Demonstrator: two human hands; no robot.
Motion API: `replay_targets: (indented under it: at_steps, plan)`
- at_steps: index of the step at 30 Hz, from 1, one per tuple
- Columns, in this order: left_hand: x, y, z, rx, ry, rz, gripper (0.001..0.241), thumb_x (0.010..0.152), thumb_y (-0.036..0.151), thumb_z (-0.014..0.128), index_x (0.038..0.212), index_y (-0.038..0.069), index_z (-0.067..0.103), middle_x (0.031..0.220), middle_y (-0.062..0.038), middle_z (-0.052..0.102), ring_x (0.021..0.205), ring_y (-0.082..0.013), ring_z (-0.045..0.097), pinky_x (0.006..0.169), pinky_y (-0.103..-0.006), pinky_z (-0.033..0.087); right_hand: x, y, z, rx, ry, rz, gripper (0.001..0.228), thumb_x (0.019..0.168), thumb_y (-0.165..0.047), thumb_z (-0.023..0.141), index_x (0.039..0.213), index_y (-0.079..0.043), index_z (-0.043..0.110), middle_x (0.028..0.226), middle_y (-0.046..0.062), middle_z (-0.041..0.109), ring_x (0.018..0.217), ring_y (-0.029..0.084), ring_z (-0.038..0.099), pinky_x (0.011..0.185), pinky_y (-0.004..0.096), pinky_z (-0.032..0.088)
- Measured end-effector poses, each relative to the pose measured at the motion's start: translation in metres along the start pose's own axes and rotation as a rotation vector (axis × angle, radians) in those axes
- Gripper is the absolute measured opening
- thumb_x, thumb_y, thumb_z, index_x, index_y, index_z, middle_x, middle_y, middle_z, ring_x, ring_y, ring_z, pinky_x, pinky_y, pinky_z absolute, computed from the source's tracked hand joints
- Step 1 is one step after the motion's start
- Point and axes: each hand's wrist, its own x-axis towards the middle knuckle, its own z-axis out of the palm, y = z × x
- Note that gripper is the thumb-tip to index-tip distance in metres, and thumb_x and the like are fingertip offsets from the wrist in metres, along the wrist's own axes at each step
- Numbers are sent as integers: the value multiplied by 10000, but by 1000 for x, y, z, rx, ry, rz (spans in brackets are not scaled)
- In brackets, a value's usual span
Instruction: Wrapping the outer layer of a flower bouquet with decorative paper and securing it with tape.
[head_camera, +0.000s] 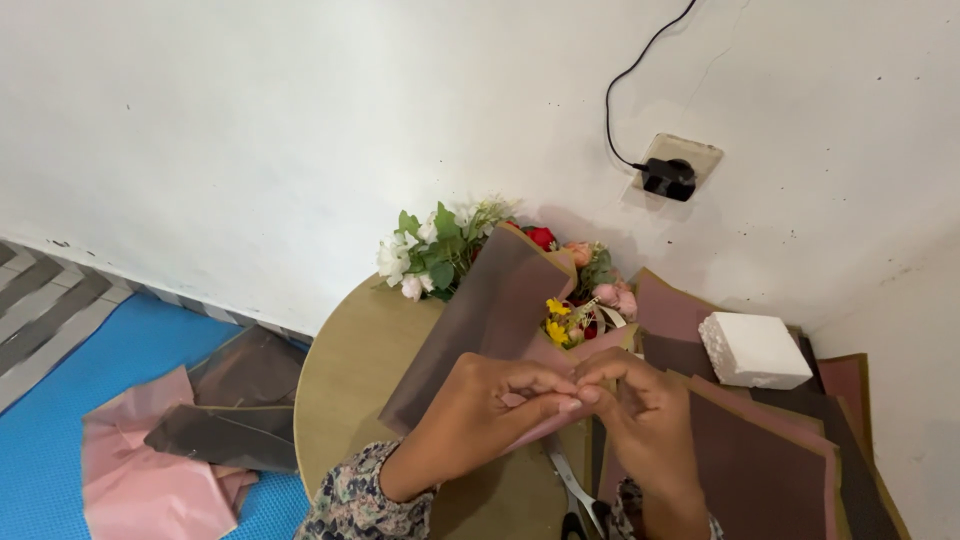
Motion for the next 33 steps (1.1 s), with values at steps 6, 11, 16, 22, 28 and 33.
replay_targets:
  at_steps: [6,11,16,22,28,33]
  plan:
    - [-2,18,-4,-147,-51,-95,211,932,215,691,1078,94,783,869,-63,802,765,-124,764,668,-254,651,-11,-18,8,-234,45,3,276,994,-262,576,795,-81,640,877,55,718,908,169,713,833,288,514]
    - [-2,20,-5,-165,-69,-68,161,965,198,678,980,79,785,835,-27,783,572,-45,587,493,-227,435,-8,-26,11,-142,-11,-19,291,1020,-262,543,797,-79,587,822,47,649,785,149,636,742,292,498]
    - [-2,16,-5,-170,-72,-23,171,952,177,683,1029,50,767,901,-43,797,782,-84,738,643,-224,589,-11,-25,10,-72,-23,2,271,1027,-225,535,803,-77,574,794,36,604,756,130,586,711,272,478]
    - [-1,19,-5,-299,-119,-164,240,933,232,700,1131,124,781,952,-64,817,453,-35,300,464,-231,304,-7,-17,-7,52,-7,-11,390,1070,-309,478,909,-36,705,931,113,744,934,242,739,839,346,585]
    - [5,12,-4,-212,-99,-132,354,984,252,576,1273,79,686,1134,-105,786,963,-173,793,804,-233,647,-5,-19,-4,-438,168,-236,314,811,-136,821,1090,-43,711,1021,104,723,929,223,699,870,343,571]
    - [11,8,-7,-369,-263,-83,492,992,409,546,1406,145,571,1466,-97,596,1355,-295,578,1123,-468,481,-3,-9,-4,-718,276,-546,97,945,-21,728,1010,-94,735,1041,70,709,1003,273,656,962,412,542]
